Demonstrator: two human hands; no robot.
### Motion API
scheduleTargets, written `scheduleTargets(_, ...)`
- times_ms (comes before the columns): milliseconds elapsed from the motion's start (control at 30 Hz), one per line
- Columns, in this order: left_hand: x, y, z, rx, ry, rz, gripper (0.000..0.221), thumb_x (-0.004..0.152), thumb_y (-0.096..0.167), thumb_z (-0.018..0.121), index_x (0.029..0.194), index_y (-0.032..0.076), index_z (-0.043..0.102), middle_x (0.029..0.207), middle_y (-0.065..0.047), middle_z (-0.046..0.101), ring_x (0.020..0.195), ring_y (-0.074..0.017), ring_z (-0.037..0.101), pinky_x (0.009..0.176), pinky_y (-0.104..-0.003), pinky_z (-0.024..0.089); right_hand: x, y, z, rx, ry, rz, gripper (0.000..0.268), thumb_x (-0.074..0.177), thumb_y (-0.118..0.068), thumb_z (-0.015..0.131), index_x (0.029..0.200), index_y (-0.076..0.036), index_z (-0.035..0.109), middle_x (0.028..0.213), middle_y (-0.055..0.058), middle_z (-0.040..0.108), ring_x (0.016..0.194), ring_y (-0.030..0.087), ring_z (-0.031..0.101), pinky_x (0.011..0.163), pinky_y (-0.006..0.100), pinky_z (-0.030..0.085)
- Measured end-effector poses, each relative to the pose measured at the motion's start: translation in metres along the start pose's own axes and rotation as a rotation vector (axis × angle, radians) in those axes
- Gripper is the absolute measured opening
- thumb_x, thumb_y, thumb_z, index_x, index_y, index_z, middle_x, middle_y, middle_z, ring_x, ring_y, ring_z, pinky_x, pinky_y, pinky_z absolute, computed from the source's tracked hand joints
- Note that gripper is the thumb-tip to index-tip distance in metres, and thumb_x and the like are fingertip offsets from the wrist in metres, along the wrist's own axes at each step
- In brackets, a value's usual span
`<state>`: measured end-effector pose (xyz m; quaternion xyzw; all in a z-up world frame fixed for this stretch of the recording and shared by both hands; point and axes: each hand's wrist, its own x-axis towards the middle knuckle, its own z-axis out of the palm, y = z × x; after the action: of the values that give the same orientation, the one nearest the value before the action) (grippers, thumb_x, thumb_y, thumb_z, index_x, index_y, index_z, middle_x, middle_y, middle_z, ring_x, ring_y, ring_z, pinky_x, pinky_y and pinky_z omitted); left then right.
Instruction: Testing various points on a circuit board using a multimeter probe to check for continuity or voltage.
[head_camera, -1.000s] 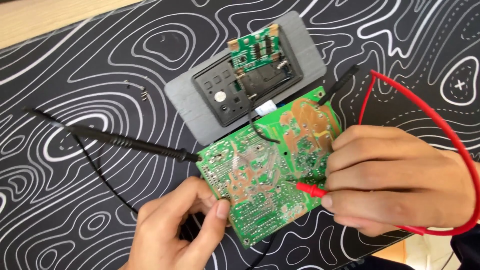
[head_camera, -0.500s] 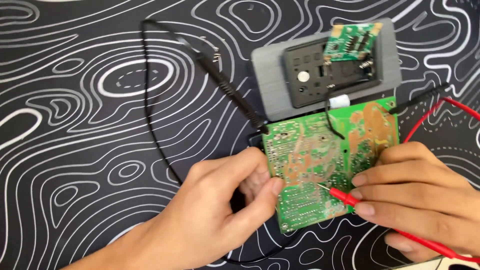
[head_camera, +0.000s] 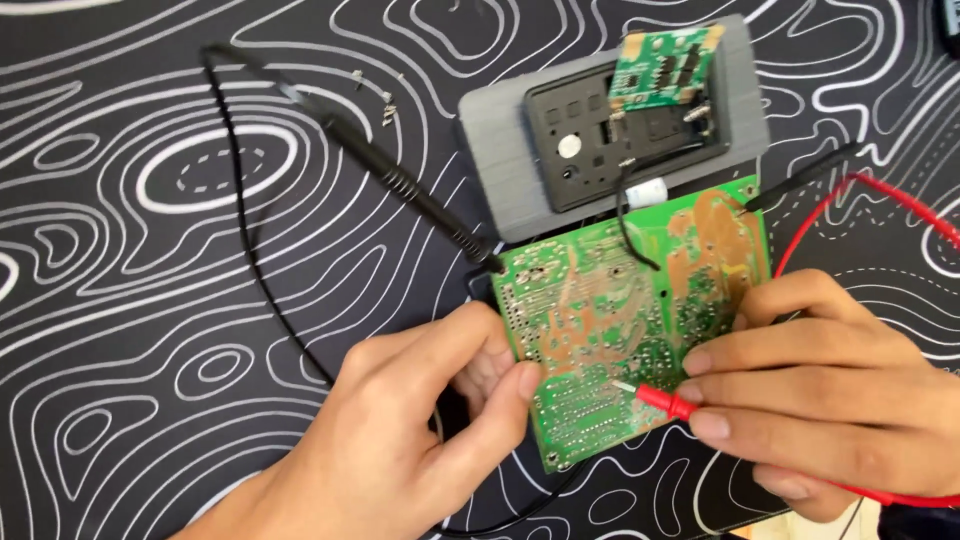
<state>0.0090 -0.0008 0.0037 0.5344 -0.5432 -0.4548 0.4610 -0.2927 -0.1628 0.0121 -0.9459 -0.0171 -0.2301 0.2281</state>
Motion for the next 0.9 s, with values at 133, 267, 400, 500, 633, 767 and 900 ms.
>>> scheduleTargets(133, 0.001, -0.001, 0.001, 0.021, -0.005, 0.004, 0.021, 0.11, 0.017, 0.069, 0.092, 0.011, 0.062, 0.071, 0.006, 0.061, 0.06, -0.0092, 0.058, 0.059, -0.025, 0.057, 0.003, -0.002, -0.003, -0.009, 0.009, -0.021, 0.037, 0.108, -0.034, 0.049, 0.107, -0.018, 0.082, 0.108, 0.001, 0.088, 0.102, 0.021, 0.09, 0.085, 0.044, 0.067)
scheduleTargets(267, 0.002, 0.0, 0.002, 0.018, 0.002, -0.003, 0.021, 0.11, 0.016, 0.07, 0.091, 0.011, 0.062, 0.071, 0.006, 0.063, 0.06, -0.0082, 0.06, 0.059, -0.023, 0.06, 0.02, -0.001, -0.012, 0.026, -0.162, -0.086, 0.022, 0.109, -0.024, 0.064, 0.122, -0.019, 0.081, 0.123, -0.002, 0.089, 0.117, 0.022, 0.086, 0.092, 0.046, 0.063)
scheduleTargets(400, 0.001, -0.002, 0.004, 0.029, 0.009, -0.054, 0.022, 0.108, 0.017, 0.071, 0.089, 0.012, 0.063, 0.07, 0.006, 0.066, 0.059, -0.0067, 0.063, 0.059, -0.022, 0.062, 0.023, 0.0, -0.009, 0.007, -0.174, -0.117, 0.019, 0.111, -0.024, 0.073, 0.128, -0.023, 0.08, 0.13, -0.001, 0.087, 0.12, 0.022, 0.082, 0.096, 0.045, 0.061)
scheduleTargets(500, 0.0, -0.004, 0.004, 0.051, 0.011, -0.041, 0.02, 0.108, 0.019, 0.071, 0.091, 0.013, 0.064, 0.072, 0.007, 0.066, 0.06, -0.0068, 0.063, 0.06, -0.022, 0.062, 0.017, 0.001, -0.008, -0.076, -0.136, -0.102, 0.02, 0.111, -0.03, 0.068, 0.128, -0.029, 0.079, 0.132, -0.001, 0.081, 0.118, 0.021, 0.078, 0.096, 0.044, 0.061)
scheduleTargets(633, 0.0, -0.003, 0.004, 0.045, 0.007, -0.042, 0.021, 0.108, 0.018, 0.072, 0.089, 0.012, 0.063, 0.071, 0.007, 0.066, 0.06, -0.0066, 0.063, 0.06, -0.022, 0.063, 0.014, 0.002, -0.007, -0.099, -0.127, -0.086, 0.021, 0.111, -0.033, 0.067, 0.129, -0.029, 0.078, 0.132, 0.001, 0.08, 0.118, 0.023, 0.079, 0.099, 0.046, 0.06)
scheduleTargets(767, -0.001, -0.004, 0.005, 0.059, 0.012, -0.043, 0.021, 0.108, 0.018, 0.071, 0.09, 0.013, 0.063, 0.071, 0.006, 0.065, 0.06, -0.0073, 0.063, 0.06, -0.022, 0.063, 0.013, 0.002, -0.007, -0.117, -0.127, -0.091, 0.024, 0.111, -0.032, 0.063, 0.129, -0.028, 0.079, 0.132, 0.001, 0.079, 0.119, 0.024, 0.078, 0.098, 0.046, 0.06)
scheduleTargets(900, -0.002, -0.006, 0.006, 0.074, 0.016, -0.071, 0.021, 0.108, 0.02, 0.073, 0.089, 0.014, 0.065, 0.072, 0.007, 0.064, 0.061, -0.0067, 0.061, 0.06, -0.023, 0.061, 0.014, 0.005, -0.01, -0.15, -0.128, -0.09, 0.027, 0.113, -0.035, 0.06, 0.13, -0.029, 0.08, 0.134, 0.001, 0.076, 0.12, 0.023, 0.075, 0.1, 0.046, 0.057)
